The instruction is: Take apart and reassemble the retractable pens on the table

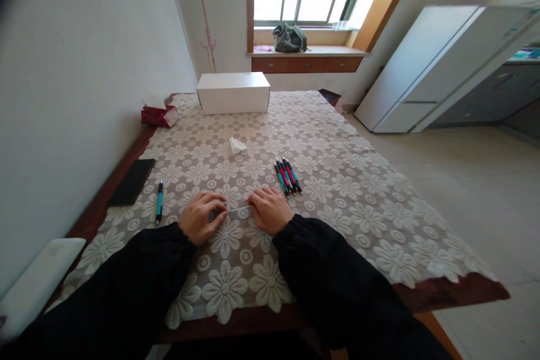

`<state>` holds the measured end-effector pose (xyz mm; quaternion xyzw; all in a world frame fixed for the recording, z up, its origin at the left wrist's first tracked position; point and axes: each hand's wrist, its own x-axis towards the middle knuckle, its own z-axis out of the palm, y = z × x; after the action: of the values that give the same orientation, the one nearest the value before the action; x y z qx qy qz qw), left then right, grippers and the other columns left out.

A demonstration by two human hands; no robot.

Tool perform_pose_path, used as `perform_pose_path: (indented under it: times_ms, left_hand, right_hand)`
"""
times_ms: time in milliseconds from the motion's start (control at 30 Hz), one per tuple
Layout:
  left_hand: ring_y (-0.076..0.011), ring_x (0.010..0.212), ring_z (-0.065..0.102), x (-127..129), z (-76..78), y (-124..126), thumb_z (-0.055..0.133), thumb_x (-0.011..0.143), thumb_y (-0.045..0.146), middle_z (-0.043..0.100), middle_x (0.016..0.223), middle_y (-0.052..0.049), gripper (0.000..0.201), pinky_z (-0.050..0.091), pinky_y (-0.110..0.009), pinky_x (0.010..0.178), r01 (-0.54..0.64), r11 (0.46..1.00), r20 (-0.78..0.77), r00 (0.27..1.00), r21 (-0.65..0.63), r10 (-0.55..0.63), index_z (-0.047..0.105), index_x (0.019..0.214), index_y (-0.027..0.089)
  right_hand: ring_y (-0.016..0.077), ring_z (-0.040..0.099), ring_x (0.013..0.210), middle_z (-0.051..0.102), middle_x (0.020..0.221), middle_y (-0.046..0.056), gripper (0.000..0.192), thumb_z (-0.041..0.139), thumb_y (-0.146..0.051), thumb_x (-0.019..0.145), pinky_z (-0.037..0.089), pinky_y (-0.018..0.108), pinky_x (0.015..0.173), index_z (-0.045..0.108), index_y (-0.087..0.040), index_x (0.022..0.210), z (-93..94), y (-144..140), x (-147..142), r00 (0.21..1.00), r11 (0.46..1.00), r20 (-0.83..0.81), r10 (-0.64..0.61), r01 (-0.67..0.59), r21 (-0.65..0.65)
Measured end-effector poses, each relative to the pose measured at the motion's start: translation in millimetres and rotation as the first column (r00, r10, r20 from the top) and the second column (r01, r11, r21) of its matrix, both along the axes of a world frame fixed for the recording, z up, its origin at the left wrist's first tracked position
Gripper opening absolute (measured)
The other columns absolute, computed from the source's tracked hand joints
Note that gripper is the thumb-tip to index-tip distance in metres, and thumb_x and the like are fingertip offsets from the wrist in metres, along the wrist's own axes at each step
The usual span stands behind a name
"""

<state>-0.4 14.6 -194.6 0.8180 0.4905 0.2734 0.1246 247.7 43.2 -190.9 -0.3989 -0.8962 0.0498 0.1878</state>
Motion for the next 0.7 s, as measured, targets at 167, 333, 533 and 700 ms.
perform_pose_path:
  times_ms: [167, 333, 533, 700]
  left_hand:
    - [-0.0264, 0.113, 0.059, -0.3, -1.1, 0.3, 0.068, 0.088, 0.025, 0.072, 0.112, -0.005, 0.005, 0.05, -0.047, 0.1, -0.008, 1.0, 0.004, 1.0, 0.012, 0.007, 0.072, 0.087, 0.024]
    - [-0.0264, 0.113, 0.06, -0.2, -1.3, 0.5, 0.07, 0.087, 0.028, 0.071, 0.111, -0.006, 0.007, 0.05, -0.046, 0.1, 0.009, 0.999, 0.003, 1.0, 0.032, -0.009, 0.074, 0.092, 0.024]
    - [-0.0261, 0.113, 0.059, -1.5, -2.4, 1.8, 0.068, 0.09, 0.027, 0.072, 0.112, -0.004, 0.007, 0.051, -0.046, 0.099, 0.033, 0.998, -0.004, 0.999, 0.053, -0.032, 0.075, 0.088, 0.025]
    - [-0.0261, 0.113, 0.059, -0.4, -0.8, 0.4, 0.068, 0.087, 0.024, 0.071, 0.113, -0.004, 0.005, 0.051, -0.046, 0.099, 0.023, 0.999, 0.002, 1.0, 0.043, -0.023, 0.073, 0.085, 0.024]
  right_hand:
    - [0.0231, 0.056, 0.094, 0.068, 0.094, 0.005, 0.009, 0.054, -0.018, 0.095, 0.037, 0.037, 0.083, 0.063, -0.021, 0.093, -1.1, 0.1, 0.7, 1.0, 1.0, 0.009, 0.017, -0.016, -0.012]
    - [0.0231, 0.056, 0.097, 0.069, 0.098, 0.005, 0.007, 0.061, -0.02, 0.091, 0.037, 0.037, 0.084, 0.065, -0.022, 0.097, -1.7, 0.7, 1.4, 1.0, 0.999, -0.028, 0.015, -0.016, -0.028]
    - [0.0221, 0.056, 0.093, 0.067, 0.094, 0.005, 0.006, 0.059, -0.023, 0.094, 0.039, 0.036, 0.083, 0.064, -0.021, 0.091, -1.1, 0.8, -0.3, 0.996, 0.994, 0.03, 0.089, -0.087, -0.062]
    - [0.0217, 0.056, 0.091, 0.065, 0.091, 0.005, 0.004, 0.06, -0.019, 0.089, 0.04, 0.035, 0.082, 0.063, -0.021, 0.089, 3.4, 4.7, 7.8, 0.993, 0.991, 0.054, 0.108, -0.103, -0.087]
